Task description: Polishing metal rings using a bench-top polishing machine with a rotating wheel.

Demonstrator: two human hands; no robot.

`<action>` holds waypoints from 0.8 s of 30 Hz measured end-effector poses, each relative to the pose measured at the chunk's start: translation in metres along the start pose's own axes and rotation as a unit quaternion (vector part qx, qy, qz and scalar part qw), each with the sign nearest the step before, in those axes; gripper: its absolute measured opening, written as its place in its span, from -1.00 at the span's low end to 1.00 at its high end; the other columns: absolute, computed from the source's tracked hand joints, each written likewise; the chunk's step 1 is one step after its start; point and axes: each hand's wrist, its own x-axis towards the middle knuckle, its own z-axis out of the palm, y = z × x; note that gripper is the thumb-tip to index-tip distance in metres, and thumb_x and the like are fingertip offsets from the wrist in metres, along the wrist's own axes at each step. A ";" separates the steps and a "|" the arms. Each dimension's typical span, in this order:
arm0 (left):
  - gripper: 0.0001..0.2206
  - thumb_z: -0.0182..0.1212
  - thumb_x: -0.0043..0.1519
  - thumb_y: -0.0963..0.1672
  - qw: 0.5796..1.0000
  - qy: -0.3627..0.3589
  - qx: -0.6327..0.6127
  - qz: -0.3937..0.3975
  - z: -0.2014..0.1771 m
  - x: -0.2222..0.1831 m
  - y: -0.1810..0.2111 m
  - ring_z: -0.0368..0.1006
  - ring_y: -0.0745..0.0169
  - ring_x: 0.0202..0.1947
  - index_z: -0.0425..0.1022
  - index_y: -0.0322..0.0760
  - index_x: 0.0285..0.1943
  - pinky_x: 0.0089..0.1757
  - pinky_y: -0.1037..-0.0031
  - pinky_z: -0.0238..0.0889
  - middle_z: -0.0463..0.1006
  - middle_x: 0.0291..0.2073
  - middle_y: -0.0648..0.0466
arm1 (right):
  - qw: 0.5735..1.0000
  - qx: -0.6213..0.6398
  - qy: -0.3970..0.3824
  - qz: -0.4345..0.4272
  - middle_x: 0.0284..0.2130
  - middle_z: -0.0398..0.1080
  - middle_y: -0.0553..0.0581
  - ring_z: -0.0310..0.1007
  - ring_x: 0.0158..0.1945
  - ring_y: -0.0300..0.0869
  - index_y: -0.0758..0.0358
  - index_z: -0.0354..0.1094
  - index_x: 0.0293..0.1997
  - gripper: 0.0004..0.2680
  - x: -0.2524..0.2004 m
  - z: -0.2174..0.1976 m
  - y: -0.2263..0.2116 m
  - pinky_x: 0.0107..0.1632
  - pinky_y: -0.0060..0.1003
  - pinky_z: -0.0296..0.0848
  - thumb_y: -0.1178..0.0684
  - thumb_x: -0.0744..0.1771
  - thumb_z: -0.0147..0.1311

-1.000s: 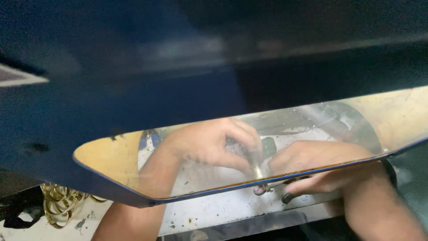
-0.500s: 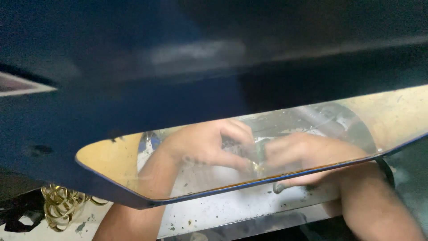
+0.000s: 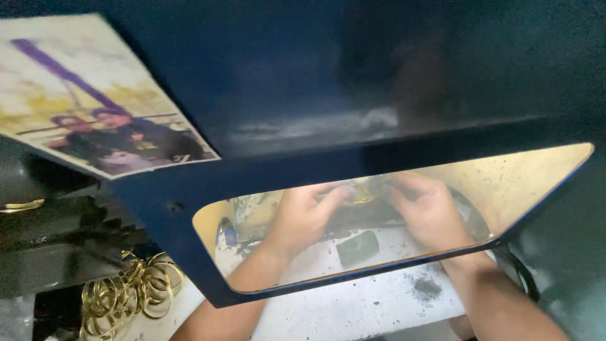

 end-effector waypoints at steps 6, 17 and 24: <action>-0.77 0.22 0.29 -0.13 0.988 0.041 0.012 0.147 -0.003 -0.006 -0.016 0.63 0.14 -0.06 0.65 -0.34 0.03 0.07 0.33 0.40 0.71 -0.15 -0.09 | 0.998 -0.050 0.018 0.022 -0.32 0.61 0.32 0.64 -0.13 0.05 0.34 0.58 -0.09 -0.85 -0.005 0.027 -0.061 0.09 0.02 0.52 0.23 0.29 0.17; -0.88 0.22 0.22 -0.23 0.934 0.013 0.013 0.356 -0.022 -0.019 0.014 0.64 -0.08 -0.24 0.65 -0.36 -0.14 -0.12 0.22 0.49 0.69 -0.33 -0.12 | 0.983 0.030 0.023 -0.180 -0.33 0.59 0.26 0.53 -0.25 -0.16 0.32 0.60 -0.20 -0.87 -0.013 0.008 -0.026 -0.07 -0.07 0.59 0.23 0.23 0.26; -0.90 0.16 0.26 -0.18 0.908 -0.060 0.076 0.409 -0.022 -0.030 0.039 0.57 0.08 -0.27 0.55 -0.33 -0.19 -0.15 0.35 0.47 0.62 -0.29 0.00 | 0.954 -0.008 -0.030 -0.297 -0.24 0.58 0.15 0.62 -0.19 -0.12 0.21 0.57 -0.20 -0.92 -0.025 -0.010 -0.064 -0.05 -0.34 0.57 0.13 0.30 0.20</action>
